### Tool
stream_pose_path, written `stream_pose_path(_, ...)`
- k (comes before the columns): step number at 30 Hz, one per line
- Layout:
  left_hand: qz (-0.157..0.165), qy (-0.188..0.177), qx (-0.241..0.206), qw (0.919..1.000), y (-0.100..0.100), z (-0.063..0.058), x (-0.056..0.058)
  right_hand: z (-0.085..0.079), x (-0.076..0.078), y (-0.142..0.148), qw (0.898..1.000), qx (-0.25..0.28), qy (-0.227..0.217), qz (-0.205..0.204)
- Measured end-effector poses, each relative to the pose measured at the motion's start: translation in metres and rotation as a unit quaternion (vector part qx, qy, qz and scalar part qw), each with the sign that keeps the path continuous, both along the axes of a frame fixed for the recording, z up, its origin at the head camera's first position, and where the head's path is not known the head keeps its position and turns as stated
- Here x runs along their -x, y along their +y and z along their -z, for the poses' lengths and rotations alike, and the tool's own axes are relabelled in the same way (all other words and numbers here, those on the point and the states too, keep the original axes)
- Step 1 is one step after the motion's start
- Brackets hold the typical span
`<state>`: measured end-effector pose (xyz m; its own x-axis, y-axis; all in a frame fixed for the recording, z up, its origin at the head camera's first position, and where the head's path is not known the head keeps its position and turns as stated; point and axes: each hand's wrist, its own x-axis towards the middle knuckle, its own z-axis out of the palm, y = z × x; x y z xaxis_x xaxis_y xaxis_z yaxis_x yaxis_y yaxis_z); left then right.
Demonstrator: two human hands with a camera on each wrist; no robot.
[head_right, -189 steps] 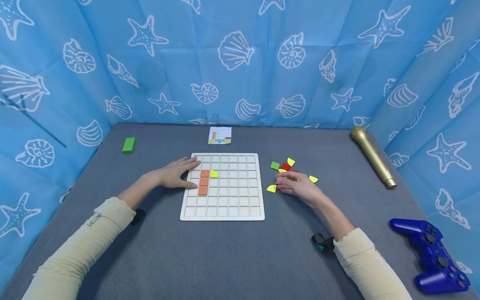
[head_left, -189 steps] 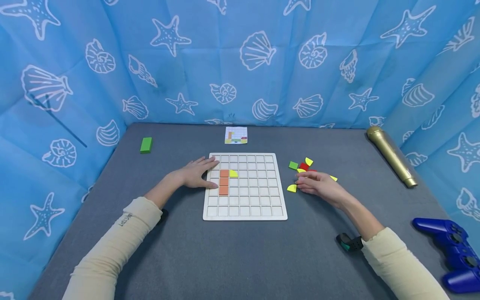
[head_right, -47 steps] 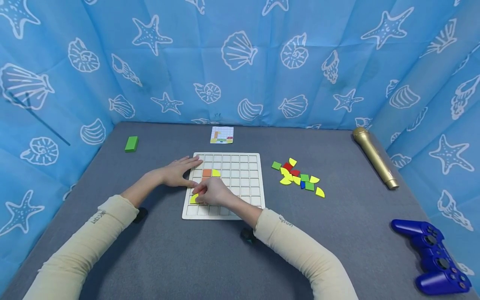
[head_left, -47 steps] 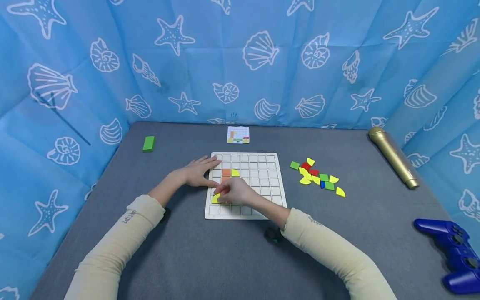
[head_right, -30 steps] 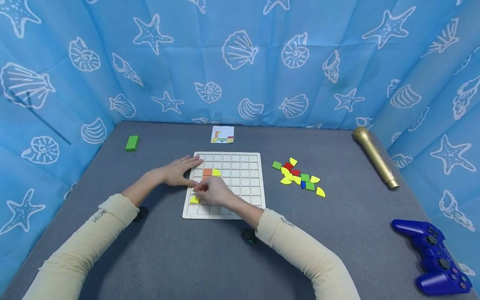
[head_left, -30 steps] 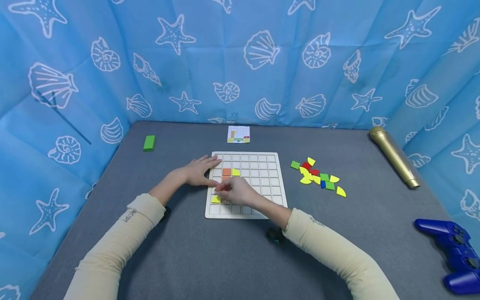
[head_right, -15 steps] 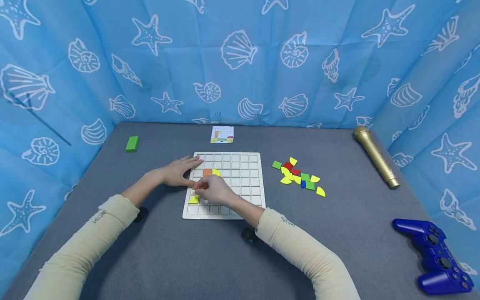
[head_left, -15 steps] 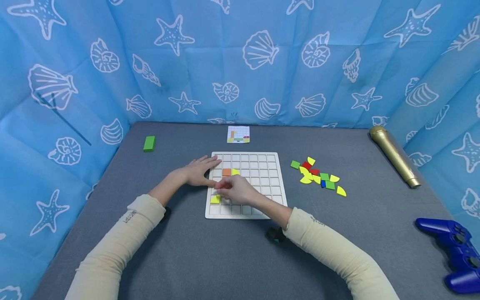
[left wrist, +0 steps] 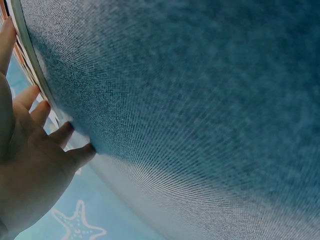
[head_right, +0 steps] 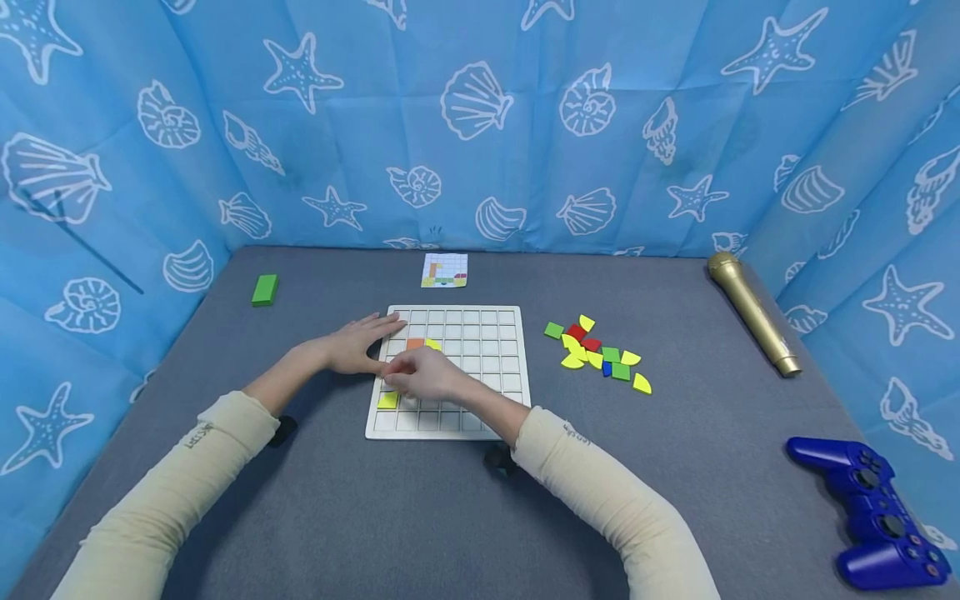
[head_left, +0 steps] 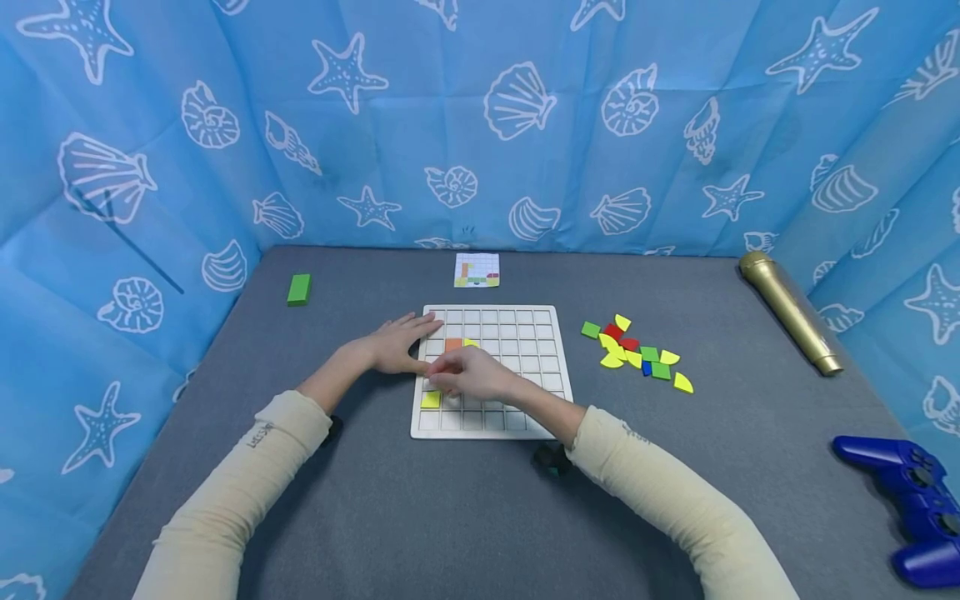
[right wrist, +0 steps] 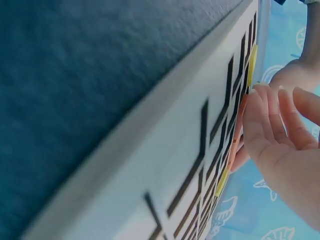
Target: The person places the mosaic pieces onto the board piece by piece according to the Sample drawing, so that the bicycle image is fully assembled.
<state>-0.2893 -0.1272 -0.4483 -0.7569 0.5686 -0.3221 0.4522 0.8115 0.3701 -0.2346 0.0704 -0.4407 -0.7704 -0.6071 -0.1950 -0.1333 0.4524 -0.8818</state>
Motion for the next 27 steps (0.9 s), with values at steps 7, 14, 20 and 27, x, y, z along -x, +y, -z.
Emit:
stream_pose_path(7,0.007,0.000,-0.003,1.0000,-0.001,0.001,0.002,-0.001,0.016,-0.003,0.996,0.004,0.026,-0.083)
stream_pose_path(14,0.009,0.004,-0.003,1.0000,-0.005,0.018,0.011,0.002,0.026,-0.008,0.985,-0.004,0.062,-0.159)
stream_pose_path(20,0.008,0.008,0.006,0.9999,0.000,0.007,0.004,0.000,0.026,-0.014,0.975,-0.009,0.070,-0.210)
stream_pose_path(27,0.012,0.005,0.010,0.9999,0.000,0.005,0.003,0.001,0.027,-0.019,0.968,-0.033,0.080,-0.237)
